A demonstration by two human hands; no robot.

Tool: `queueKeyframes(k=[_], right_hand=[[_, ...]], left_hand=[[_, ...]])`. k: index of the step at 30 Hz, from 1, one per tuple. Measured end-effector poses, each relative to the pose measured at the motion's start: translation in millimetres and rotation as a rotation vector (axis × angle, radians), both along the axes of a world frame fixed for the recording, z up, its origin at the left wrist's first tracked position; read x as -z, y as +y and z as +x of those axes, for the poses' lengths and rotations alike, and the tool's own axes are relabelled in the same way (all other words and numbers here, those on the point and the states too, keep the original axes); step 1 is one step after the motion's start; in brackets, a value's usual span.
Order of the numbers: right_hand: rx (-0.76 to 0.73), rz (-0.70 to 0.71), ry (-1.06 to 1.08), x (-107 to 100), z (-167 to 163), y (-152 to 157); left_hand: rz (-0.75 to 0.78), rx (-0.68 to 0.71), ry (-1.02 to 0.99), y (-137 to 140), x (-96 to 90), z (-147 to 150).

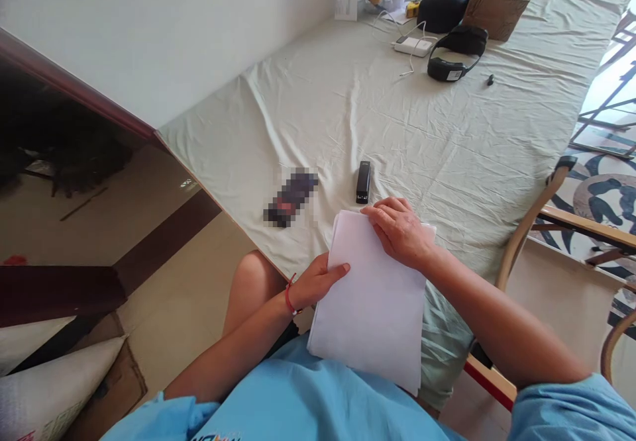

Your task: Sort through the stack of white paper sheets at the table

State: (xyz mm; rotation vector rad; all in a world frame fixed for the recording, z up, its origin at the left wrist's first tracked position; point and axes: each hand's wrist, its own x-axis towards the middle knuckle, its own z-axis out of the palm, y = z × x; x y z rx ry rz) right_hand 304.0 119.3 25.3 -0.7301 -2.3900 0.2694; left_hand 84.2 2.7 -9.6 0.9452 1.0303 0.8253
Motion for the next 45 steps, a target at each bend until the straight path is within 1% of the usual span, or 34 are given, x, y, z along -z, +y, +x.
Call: queueKeyframes(k=[3,6,8,10,12,16,18,20,22,24,28,34,39,45], right_hand=[[-0.031,0.081,0.001,-4.7,-0.3,-2.7],[0.0,0.136,-0.02,-7.9,-0.7,-4.8],[0.045,0.162,-0.059,-8.6,-0.4,-5.4],[0.07,0.179,-0.099,-8.7,0.1,-5.6],[0.068,0.177,-0.111,-9.1,0.5,-6.0],[0.048,0.18,-0.067,-12.6,0.5,-7.7],[0.034,0.195,-0.066,-14.9,-0.1,-8.5],[0.018,0.195,-0.077,-16.4,-0.9,-9.0],[0.012,0.187,-0.086,-16.8,-1.5,-9.1],[0.038,0.198,-0.075,-16.4,-1.5,-9.2],[0.132,0.247,-0.029,-14.8,-0.8,-10.0],[0.031,0.208,-0.104,-10.4,-3.2,-12.3],[0.042,0.199,-0.071,-9.8,-4.5,-12.4],[-0.006,0.118,-0.147,-9.0,-7.1,-13.2]], left_hand=[[-0.106,-0.075,-0.114,2.5,-4.9,4.7],[-0.154,-0.051,-0.146,3.7,-8.1,7.9],[-0.161,-0.022,-0.128,4.7,-8.1,9.7],[-0.165,-0.031,-0.117,6.4,-6.4,11.7],[-0.17,-0.061,-0.131,9.0,-4.3,14.0],[-0.185,-0.096,-0.218,14.9,-4.0,17.8],[-0.203,-0.062,-0.212,17.0,-5.6,18.9],[-0.202,-0.013,-0.16,18.0,-6.7,19.9],[-0.189,0.002,-0.113,18.1,-6.7,20.9],[-0.197,-0.015,-0.104,17.9,-6.0,21.7],[-0.23,-0.062,-0.155,19.1,-6.5,20.8],[-0.219,-0.078,-0.212,18.4,-9.3,19.6],[-0.26,-0.096,-0.206,13.2,-5.3,17.9],[-0.278,-0.111,-0.224,12.7,-5.5,17.5]])
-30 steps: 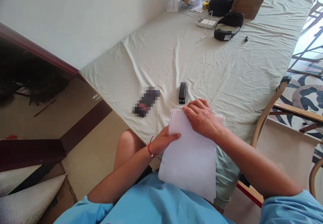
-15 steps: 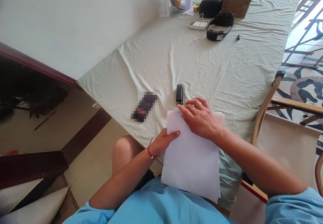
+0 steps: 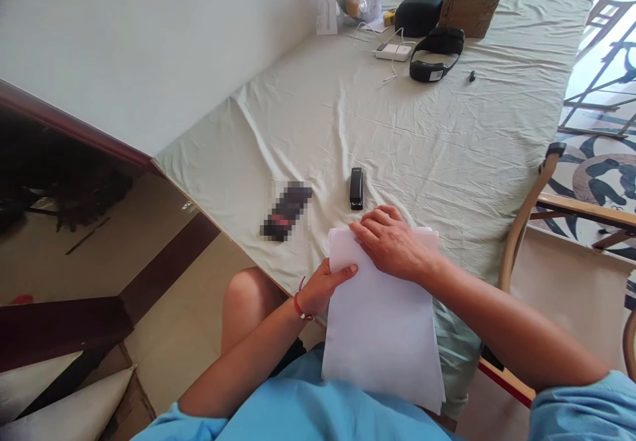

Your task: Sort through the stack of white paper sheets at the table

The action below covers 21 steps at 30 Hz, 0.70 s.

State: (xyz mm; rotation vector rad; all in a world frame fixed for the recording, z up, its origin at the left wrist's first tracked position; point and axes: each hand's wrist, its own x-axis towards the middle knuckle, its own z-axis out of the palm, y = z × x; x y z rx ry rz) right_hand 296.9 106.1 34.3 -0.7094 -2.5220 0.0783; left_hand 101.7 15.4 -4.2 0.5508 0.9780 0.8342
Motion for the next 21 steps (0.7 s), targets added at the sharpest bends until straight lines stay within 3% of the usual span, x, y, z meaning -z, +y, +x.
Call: queueKeyframes(k=[9,17,21], right_hand=[[-0.044,-0.124,0.065,-0.8,0.1,-1.1],[0.017,-0.113,0.029,0.6,4.3,1.9],[0.097,-0.051,0.148,4.8,8.6,5.7]], left_hand=[[0.022,-0.013,0.081,-1.1,-0.3,4.9],[0.114,0.057,0.233,2.3,-1.6,10.3],[0.193,0.12,0.243,-8.5,-1.6,1.3]])
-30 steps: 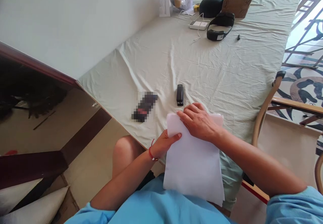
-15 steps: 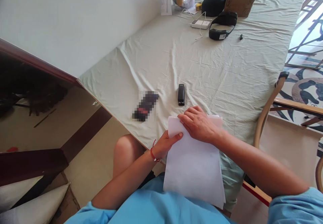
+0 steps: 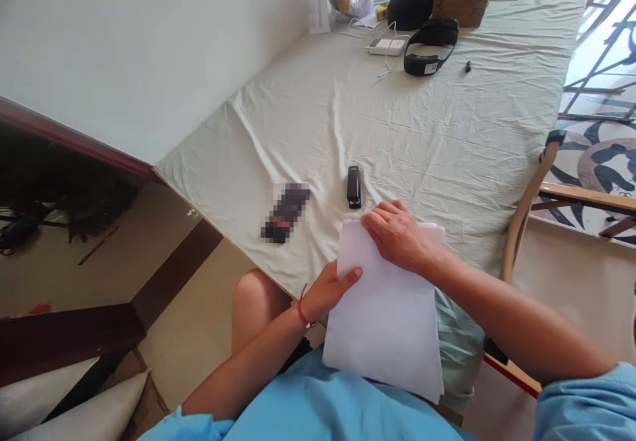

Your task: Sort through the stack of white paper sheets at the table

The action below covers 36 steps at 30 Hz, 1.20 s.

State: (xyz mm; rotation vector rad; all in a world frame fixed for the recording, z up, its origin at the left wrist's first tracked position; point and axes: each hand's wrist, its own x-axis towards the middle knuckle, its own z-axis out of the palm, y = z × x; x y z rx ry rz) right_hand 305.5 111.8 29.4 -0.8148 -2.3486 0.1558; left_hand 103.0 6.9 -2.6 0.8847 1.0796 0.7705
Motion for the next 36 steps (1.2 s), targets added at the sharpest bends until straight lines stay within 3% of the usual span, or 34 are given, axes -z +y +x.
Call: queueKeyframes(k=[3,5,9,12,16,20,23,31,36], right_hand=[[0.06,0.007,0.067,0.8,0.3,1.4],[0.063,-0.036,0.053,0.1,0.8,3.3],[0.17,-0.201,-0.025,0.5,13.0,16.9],[0.275,-0.487,0.137,5.0,27.0,30.4],[0.229,-1.101,0.59,11.5,28.3,34.5],[0.099,-1.493,0.727,12.0,14.4,22.7],[0.145,-1.701,0.781,12.1,6.3,14.6],[0.227,-1.713,0.837,17.6,4.3,14.6],[0.324,-1.678,0.93,14.6,4.8,17.3]], left_hand=[[0.002,0.141,0.109,-14.5,0.7,-12.2],[-0.034,0.157,0.172,-22.8,1.3,-19.9],[-0.184,-0.032,0.079,-29.6,0.9,-32.9],[-0.28,-0.273,-0.077,-27.2,-1.7,-42.3],[-0.297,-0.463,-0.161,-21.1,-4.4,-50.5],[-0.247,-0.486,-0.152,-17.8,-2.1,-49.5],[-0.207,-0.434,-0.136,-17.1,4.1,-45.4],[-0.15,-0.437,-0.143,-16.2,20.0,-42.2],[-0.076,-0.29,-0.051,-16.6,14.9,-46.5]])
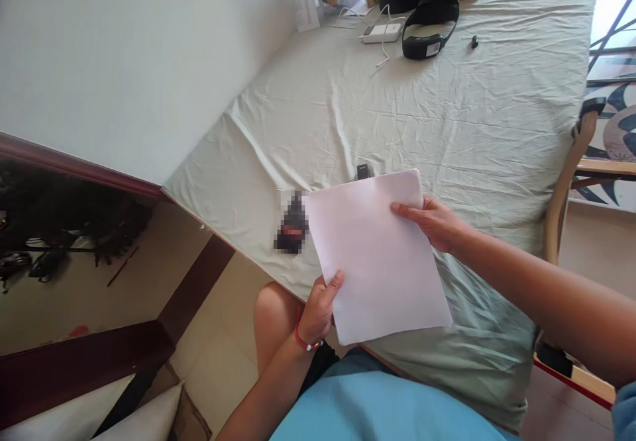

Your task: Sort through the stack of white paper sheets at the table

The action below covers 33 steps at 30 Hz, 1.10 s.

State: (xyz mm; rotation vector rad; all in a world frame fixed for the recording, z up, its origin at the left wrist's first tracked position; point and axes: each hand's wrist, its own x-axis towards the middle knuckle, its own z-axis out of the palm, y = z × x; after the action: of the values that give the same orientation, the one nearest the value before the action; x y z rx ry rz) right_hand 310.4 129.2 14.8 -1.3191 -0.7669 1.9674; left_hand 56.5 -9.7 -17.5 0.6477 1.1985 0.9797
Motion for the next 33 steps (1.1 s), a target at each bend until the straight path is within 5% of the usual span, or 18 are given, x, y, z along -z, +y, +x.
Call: queueKeyframes(k=[4,7,14,19,25,33], right_hand=[[-0.043,0.044,-0.01,0.4,2.1,3.6],[-0.092,0.216,-0.123,3.3,7.9,9.7],[-0.393,0.549,-0.57,17.5,26.3,27.4],[-0.629,0.606,-0.701,20.2,30.9,32.3],[-0.584,0.695,-0.903,17.6,25.8,29.7],[-0.643,0.767,-1.162,18.3,18.3,25.1]], left_hand=[[-0.026,0.088,0.14,-7.2,-7.7,-6.5],[-0.156,0.075,0.024,-16.4,-15.7,-12.6],[-0.353,0.024,-0.154,-33.0,-18.8,-21.3],[-0.368,-0.003,-0.159,-39.5,-20.2,-19.0],[-0.344,0.024,-0.213,-61.6,-26.3,-12.4],[-0.3,0.016,-0.16,-94.0,-1.0,-5.2]])
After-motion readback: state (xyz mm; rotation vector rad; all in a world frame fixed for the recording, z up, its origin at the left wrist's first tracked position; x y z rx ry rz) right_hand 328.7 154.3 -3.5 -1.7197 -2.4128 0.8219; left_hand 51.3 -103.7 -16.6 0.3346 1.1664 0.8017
